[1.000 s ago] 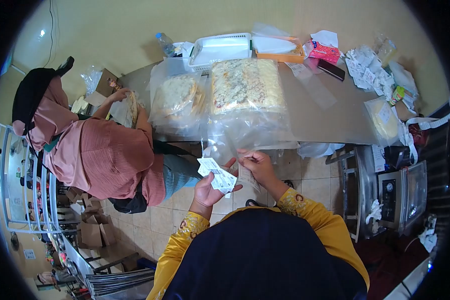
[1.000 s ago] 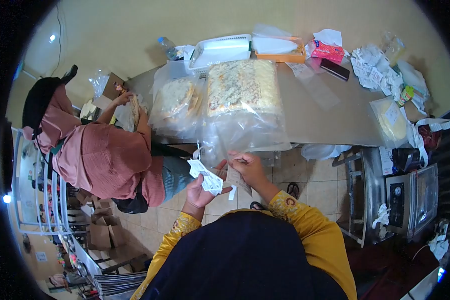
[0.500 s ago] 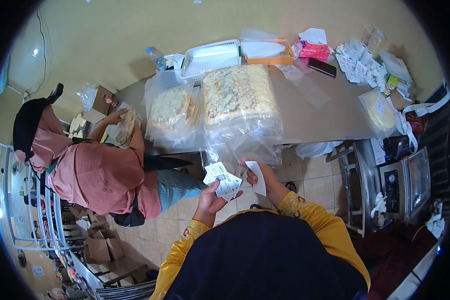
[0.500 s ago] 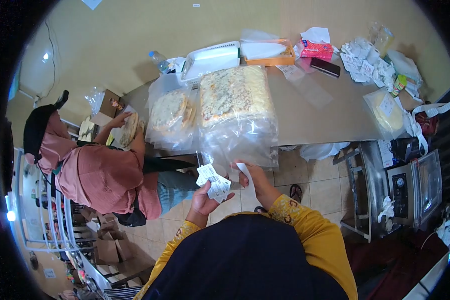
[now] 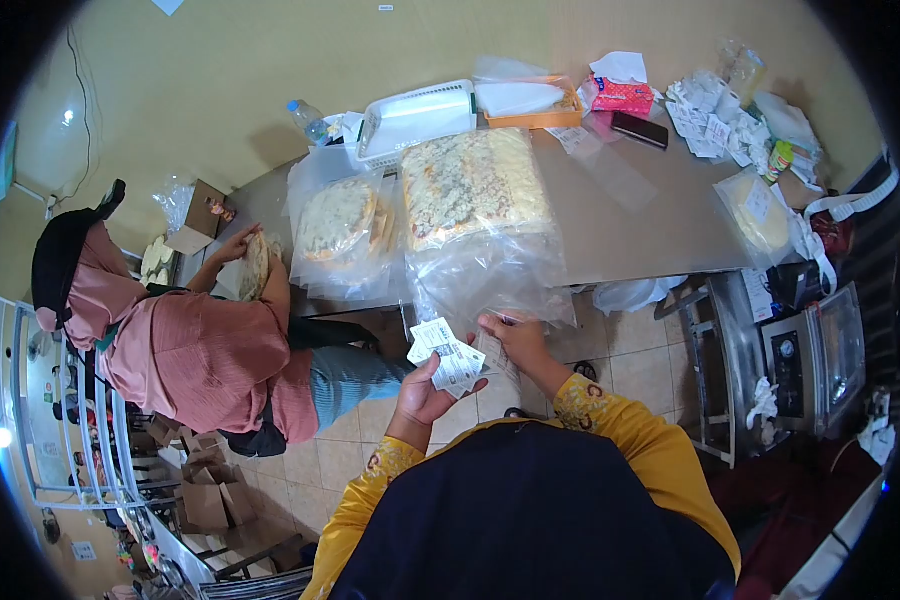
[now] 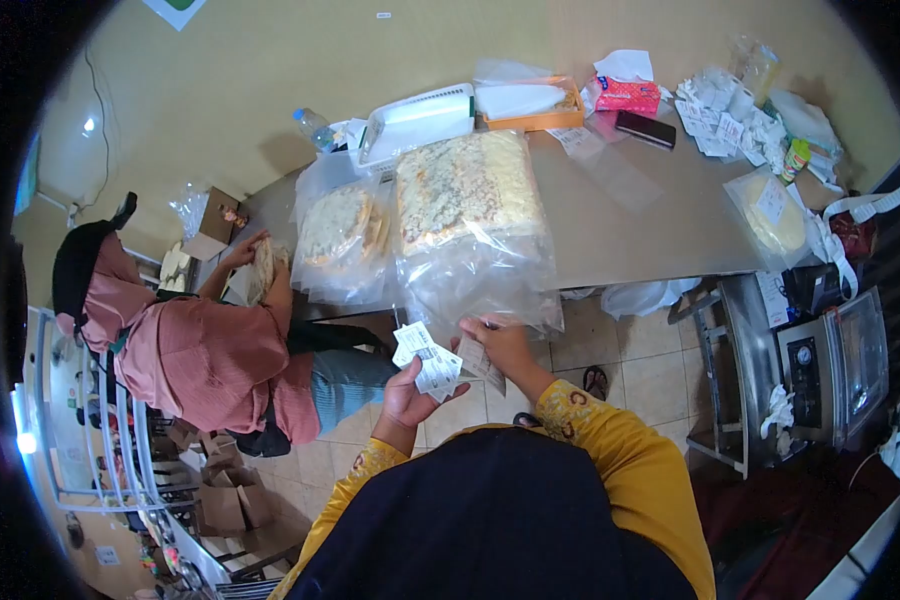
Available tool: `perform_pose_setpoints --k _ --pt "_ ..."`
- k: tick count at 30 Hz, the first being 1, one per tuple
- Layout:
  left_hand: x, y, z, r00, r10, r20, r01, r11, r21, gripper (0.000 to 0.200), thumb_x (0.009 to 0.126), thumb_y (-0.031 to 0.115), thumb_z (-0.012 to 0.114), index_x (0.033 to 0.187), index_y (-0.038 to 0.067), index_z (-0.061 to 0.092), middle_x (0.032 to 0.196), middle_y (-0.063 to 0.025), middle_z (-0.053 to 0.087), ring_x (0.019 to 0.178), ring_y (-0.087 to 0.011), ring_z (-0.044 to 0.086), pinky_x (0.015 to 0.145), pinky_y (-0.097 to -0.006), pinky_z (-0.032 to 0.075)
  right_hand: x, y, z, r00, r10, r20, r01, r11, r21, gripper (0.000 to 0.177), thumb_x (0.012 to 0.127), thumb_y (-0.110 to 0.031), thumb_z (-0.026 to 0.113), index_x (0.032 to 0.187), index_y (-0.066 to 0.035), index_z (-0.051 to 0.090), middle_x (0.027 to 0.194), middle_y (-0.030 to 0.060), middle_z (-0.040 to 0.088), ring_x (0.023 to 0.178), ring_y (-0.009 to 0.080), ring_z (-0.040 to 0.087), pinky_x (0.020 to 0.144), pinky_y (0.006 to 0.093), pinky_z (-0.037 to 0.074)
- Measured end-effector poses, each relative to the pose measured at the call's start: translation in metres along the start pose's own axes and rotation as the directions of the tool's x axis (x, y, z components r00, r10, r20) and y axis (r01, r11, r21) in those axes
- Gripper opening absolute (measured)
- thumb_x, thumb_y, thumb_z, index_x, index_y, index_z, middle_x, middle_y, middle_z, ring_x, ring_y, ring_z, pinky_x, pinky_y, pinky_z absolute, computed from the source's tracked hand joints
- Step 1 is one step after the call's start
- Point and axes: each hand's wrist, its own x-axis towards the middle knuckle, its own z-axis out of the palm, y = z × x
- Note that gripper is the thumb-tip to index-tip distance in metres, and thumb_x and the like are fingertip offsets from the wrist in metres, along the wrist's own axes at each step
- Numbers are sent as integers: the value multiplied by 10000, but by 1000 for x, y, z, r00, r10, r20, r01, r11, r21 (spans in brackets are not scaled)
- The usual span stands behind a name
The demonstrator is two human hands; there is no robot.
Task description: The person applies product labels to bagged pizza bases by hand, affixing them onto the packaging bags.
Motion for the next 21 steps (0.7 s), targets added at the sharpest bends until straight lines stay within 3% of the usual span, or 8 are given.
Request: perform_pose_setpoints --k 8,11,14,17,21 --pt "-6 7 -4 997 -75 -29 77 996 52 535 861 300 567 1340 192 354 1390 -140 359 1190 -357 448 932 -605 368 8 9 -6 998 -63 20 65 990 -128 373 794 -361 669 709 2 656 591 23 580 529 83 512 502 258 415" --pt "-4 2 -3 997 -72 -18 73 996 55 544 864 310 560 1348 197 341 1400 -137 347 1197 -352 442 929 -593 378 1 -7 -5 994 92 65 -88 995 -51 316 817 -321 661 749 -13 671 612 -8 579 570 61 507 535 242 427" --pt "6 -3 1 1000 -4 9 3 999 43 537 870 316 547 1350 195 339 1400 -130 350 1200 -337 442 927 -577 388 0 -17 -7 998 2 62 10 982 -190 310 815 -313 656 734 -14 669 622 -7 595 585 63 530 550 233 434" --pt "14 -4 2 999 26 -26 -26 1000 0 493 877 301 539 1328 185 377 1381 -125 381 1180 -332 461 910 -555 408 1 -14 -10 994 31 106 -13 985 -172 284 821 -278 644 728 -11 673 636 1 614 608 63 543 564 236 435" --pt "18 -5 3 999 24 -43 -24 1000 4 474 883 298 529 1317 162 395 1351 -113 425 1154 -326 485 898 -540 418 10 10 -10 985 -107 136 122 987 -105 308 845 -328 597 849 -38 698 649 29 628 583 86 550 558 252 436"
